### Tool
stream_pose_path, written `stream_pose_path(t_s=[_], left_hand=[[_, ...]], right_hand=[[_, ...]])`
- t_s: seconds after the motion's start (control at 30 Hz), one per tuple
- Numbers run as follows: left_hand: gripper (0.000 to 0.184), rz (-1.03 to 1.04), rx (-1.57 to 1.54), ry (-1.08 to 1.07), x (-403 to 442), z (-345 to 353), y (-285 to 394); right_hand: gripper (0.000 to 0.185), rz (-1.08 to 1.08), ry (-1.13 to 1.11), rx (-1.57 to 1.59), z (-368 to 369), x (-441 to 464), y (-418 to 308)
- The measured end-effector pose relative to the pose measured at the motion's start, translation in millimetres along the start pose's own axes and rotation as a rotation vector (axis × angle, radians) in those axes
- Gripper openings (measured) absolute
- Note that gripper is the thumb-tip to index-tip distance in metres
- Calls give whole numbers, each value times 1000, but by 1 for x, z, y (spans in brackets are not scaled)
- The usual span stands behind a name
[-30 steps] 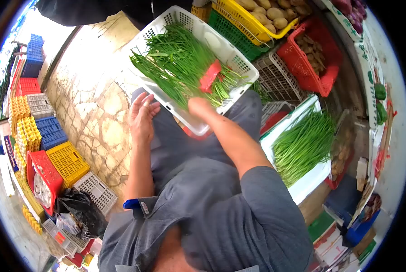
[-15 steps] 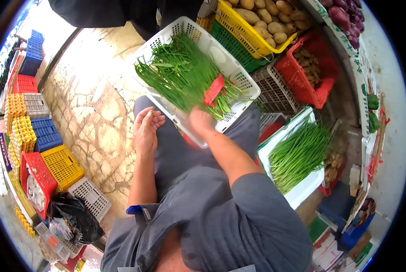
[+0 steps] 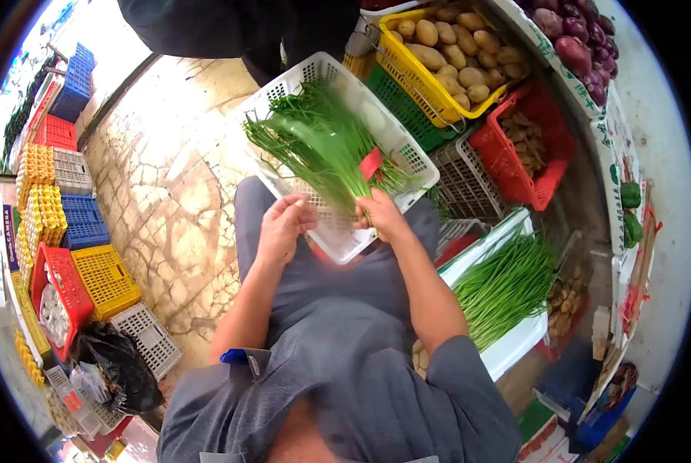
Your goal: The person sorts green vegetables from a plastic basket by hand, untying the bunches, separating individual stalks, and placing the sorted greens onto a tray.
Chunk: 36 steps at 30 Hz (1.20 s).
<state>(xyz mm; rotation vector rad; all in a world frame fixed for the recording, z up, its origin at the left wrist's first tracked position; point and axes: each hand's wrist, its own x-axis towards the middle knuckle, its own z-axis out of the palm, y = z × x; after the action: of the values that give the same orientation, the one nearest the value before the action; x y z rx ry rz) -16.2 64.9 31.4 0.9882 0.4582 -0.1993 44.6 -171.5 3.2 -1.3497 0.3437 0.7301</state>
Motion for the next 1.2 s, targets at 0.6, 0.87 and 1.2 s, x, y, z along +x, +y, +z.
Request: stream_pose_path(t_s=[0.6,0.87,1.2], left_hand=[[47,-88,389,-442,64,-10,-176],[24,62,568,-570,79,-29,-195],[31,-278,887,-289,18,25,-66]], right_hand=[[18,13,249,-176,-37,-65,39],[19,-5,343,-178,-35,-77,35],[19,-28,483,-242,-49,-74,38]])
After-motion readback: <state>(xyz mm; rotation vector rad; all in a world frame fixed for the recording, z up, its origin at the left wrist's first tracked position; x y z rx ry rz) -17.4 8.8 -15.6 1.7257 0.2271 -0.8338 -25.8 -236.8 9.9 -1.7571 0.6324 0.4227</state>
